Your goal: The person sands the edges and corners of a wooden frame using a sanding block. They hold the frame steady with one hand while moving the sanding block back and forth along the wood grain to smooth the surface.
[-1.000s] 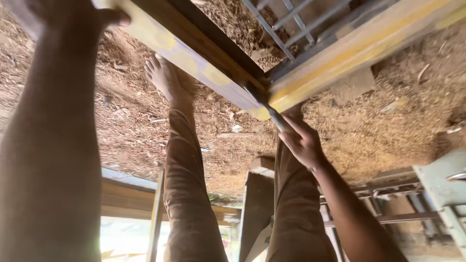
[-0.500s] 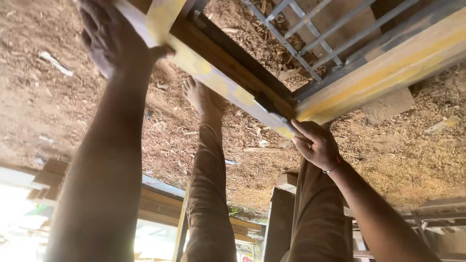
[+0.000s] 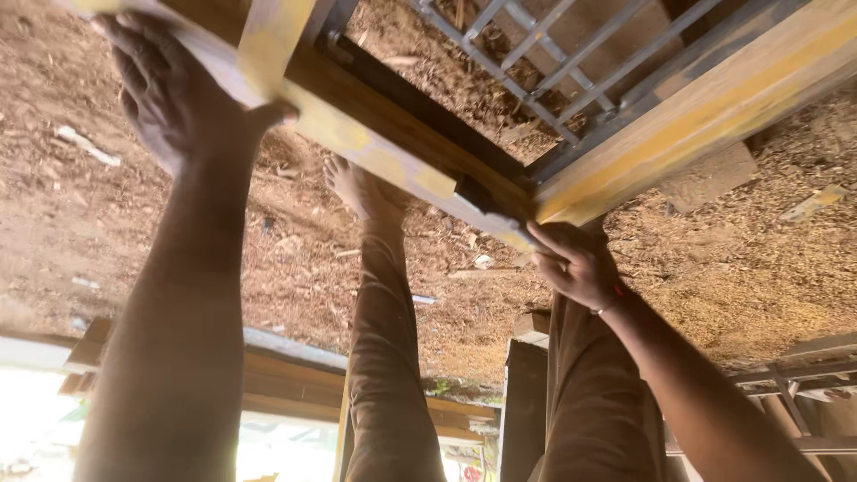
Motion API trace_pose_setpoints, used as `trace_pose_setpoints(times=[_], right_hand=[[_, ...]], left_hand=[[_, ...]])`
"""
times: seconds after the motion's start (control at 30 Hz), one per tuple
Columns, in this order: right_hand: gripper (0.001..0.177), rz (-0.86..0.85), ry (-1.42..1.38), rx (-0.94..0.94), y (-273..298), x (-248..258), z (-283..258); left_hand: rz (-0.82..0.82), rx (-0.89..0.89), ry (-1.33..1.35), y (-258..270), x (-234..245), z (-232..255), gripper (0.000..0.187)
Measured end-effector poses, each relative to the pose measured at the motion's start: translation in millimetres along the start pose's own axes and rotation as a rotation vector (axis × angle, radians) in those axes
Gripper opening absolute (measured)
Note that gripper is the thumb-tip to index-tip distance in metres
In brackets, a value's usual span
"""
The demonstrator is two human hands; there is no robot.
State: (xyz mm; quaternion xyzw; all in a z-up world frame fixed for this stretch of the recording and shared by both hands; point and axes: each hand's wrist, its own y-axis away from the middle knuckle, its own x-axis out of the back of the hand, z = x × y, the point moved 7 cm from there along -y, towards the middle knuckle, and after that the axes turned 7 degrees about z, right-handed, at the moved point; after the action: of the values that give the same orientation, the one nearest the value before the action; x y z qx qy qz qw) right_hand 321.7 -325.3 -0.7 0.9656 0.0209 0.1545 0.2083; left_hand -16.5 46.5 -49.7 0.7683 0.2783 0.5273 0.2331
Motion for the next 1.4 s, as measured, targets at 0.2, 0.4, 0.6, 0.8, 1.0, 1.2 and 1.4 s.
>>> trace_pose_setpoints(times=[0.2, 0.4, 0.6, 0.8, 1.0, 1.2, 1.4], right_hand=[[0.053, 0.023, 0.020, 0.126, -88, -46, -28], [0.054, -0.173, 0.156, 0.013, -127, -72, -31], [0.052, -0.059, 0.003, 0.213, -140, -48, -41], [0.048, -0.092, -0.073, 0.160, -159, -58, -37], [0.046, -0.086, 0.017, 0.227, -153, -58, -28], [0.046, -0.120, -0.032, 0.242, -174, -57, -27], [0.044, -0.142, 0.059, 0.199, -170, -67, -21]], left_hand=[[-0.031, 0.004, -0.033, 1, 6, 6, 0.164], [-0.011, -0.005, -0.031, 9, 6, 6, 0.165], [0.004, -0.025, -0.009, 4, 8, 6, 0.165], [-0.016, -0.004, 0.019, 4, 12, 9, 0.163], [-0.002, -0.016, 0.014, 10, 3, 3, 0.163], [-0.026, -0.001, 0.034, 2, 12, 11, 0.163], [0.008, -0.015, 0.041, 13, 2, 1, 0.163]])
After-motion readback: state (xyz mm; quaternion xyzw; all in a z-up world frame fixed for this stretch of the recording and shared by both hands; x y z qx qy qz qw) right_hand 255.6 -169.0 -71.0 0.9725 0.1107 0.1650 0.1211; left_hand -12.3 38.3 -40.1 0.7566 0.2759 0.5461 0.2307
